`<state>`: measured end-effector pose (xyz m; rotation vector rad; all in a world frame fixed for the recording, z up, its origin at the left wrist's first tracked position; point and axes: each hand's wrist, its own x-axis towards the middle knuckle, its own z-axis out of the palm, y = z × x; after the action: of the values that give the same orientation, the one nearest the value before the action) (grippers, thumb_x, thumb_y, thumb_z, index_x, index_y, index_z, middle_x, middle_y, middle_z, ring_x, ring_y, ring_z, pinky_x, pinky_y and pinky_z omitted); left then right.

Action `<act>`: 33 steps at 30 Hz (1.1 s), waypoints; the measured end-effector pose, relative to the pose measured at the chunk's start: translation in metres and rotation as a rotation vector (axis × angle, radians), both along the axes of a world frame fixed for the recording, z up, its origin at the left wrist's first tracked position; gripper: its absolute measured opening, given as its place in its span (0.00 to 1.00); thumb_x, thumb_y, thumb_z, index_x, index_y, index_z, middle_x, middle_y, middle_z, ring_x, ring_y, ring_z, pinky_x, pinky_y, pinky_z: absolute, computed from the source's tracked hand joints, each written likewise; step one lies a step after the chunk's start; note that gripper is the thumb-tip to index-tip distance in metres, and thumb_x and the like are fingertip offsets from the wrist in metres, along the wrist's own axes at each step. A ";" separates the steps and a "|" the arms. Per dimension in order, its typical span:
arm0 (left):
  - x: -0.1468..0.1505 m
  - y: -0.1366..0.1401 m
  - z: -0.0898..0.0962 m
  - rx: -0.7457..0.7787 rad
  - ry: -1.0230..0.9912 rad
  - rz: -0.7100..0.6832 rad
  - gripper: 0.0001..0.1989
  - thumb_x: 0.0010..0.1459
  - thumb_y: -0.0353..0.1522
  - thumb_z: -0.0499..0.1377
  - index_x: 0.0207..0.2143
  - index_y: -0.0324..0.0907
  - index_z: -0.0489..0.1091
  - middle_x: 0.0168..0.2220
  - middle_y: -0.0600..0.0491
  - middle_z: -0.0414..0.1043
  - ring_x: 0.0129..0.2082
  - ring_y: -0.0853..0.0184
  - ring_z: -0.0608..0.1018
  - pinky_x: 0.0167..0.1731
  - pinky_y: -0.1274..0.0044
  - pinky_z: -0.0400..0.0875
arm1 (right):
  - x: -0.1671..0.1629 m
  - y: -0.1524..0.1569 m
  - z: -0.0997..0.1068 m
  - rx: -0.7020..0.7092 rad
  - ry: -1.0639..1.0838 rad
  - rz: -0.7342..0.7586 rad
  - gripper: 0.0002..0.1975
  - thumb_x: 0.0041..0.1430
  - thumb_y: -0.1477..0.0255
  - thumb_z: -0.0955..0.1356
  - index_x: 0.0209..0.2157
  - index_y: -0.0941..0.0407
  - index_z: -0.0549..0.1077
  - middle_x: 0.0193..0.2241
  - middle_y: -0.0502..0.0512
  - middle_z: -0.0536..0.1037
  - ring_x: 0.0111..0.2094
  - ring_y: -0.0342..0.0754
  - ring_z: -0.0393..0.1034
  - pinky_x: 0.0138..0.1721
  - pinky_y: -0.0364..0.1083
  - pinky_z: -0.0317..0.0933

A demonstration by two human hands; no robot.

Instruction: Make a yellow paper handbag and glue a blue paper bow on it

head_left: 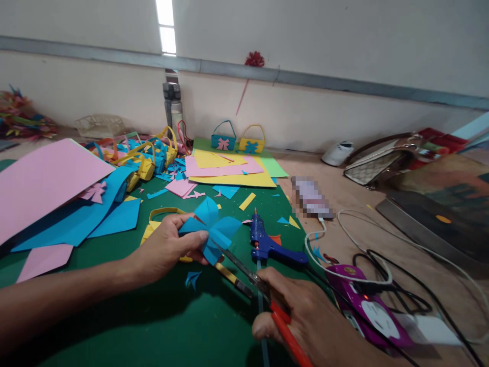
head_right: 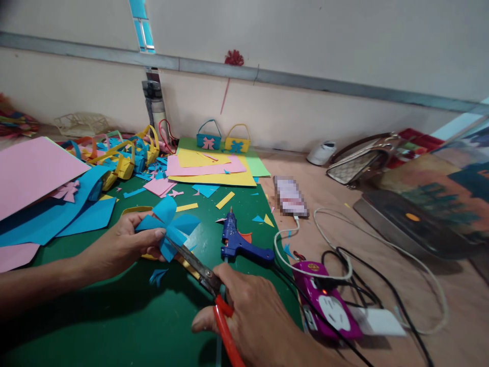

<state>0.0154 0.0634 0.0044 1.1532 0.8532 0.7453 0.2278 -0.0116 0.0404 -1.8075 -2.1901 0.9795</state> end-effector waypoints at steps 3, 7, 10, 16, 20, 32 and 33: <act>0.001 0.000 0.001 -0.011 -0.013 0.004 0.10 0.53 0.36 0.61 0.31 0.38 0.67 0.27 0.55 0.74 0.26 0.70 0.77 0.29 0.79 0.75 | 0.001 0.001 -0.001 -0.016 0.022 -0.002 0.10 0.45 0.75 0.70 0.24 0.54 0.63 0.17 0.42 0.63 0.18 0.40 0.54 0.20 0.39 0.50; 0.001 0.000 0.002 -0.020 -0.020 0.005 0.09 0.52 0.36 0.61 0.30 0.38 0.67 0.26 0.55 0.75 0.24 0.72 0.76 0.28 0.80 0.74 | 0.002 0.003 -0.001 -0.018 0.007 -0.007 0.10 0.44 0.75 0.71 0.24 0.54 0.63 0.17 0.42 0.63 0.18 0.40 0.55 0.20 0.40 0.49; 0.001 0.001 0.002 -0.015 -0.031 0.003 0.09 0.52 0.35 0.61 0.29 0.38 0.68 0.26 0.55 0.75 0.23 0.72 0.76 0.28 0.80 0.75 | 0.003 0.003 -0.003 -0.014 -0.005 -0.007 0.11 0.42 0.76 0.71 0.25 0.54 0.64 0.17 0.41 0.62 0.18 0.40 0.53 0.20 0.40 0.48; 0.001 0.002 0.001 -0.016 -0.064 0.001 0.08 0.51 0.35 0.61 0.27 0.38 0.68 0.23 0.56 0.74 0.23 0.72 0.76 0.27 0.81 0.74 | 0.003 0.002 -0.004 -0.036 0.024 -0.009 0.08 0.45 0.76 0.69 0.25 0.54 0.64 0.17 0.42 0.62 0.19 0.41 0.53 0.21 0.40 0.49; 0.002 0.002 0.001 -0.013 -0.065 -0.005 0.08 0.51 0.34 0.61 0.26 0.38 0.68 0.23 0.55 0.74 0.22 0.72 0.76 0.26 0.81 0.74 | 0.003 0.001 -0.005 -0.056 0.008 -0.022 0.08 0.44 0.78 0.68 0.26 0.54 0.64 0.18 0.42 0.61 0.19 0.41 0.54 0.21 0.40 0.49; 0.001 0.003 0.001 -0.038 -0.105 -0.006 0.08 0.50 0.33 0.62 0.25 0.38 0.68 0.23 0.55 0.75 0.22 0.72 0.77 0.26 0.81 0.74 | 0.011 0.002 -0.016 0.055 0.077 0.045 0.08 0.43 0.78 0.67 0.26 0.53 0.64 0.15 0.40 0.57 0.17 0.40 0.50 0.18 0.40 0.45; 0.001 0.003 0.000 -0.042 -0.114 -0.009 0.07 0.50 0.33 0.62 0.25 0.38 0.68 0.23 0.55 0.75 0.22 0.71 0.77 0.26 0.81 0.74 | 0.010 0.002 -0.015 0.050 0.090 0.038 0.08 0.43 0.78 0.67 0.26 0.53 0.64 0.15 0.40 0.57 0.17 0.40 0.50 0.18 0.40 0.44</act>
<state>0.0166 0.0668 0.0048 1.0664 0.7647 0.7743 0.2378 -0.0095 0.0251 -1.6722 -2.1829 0.9843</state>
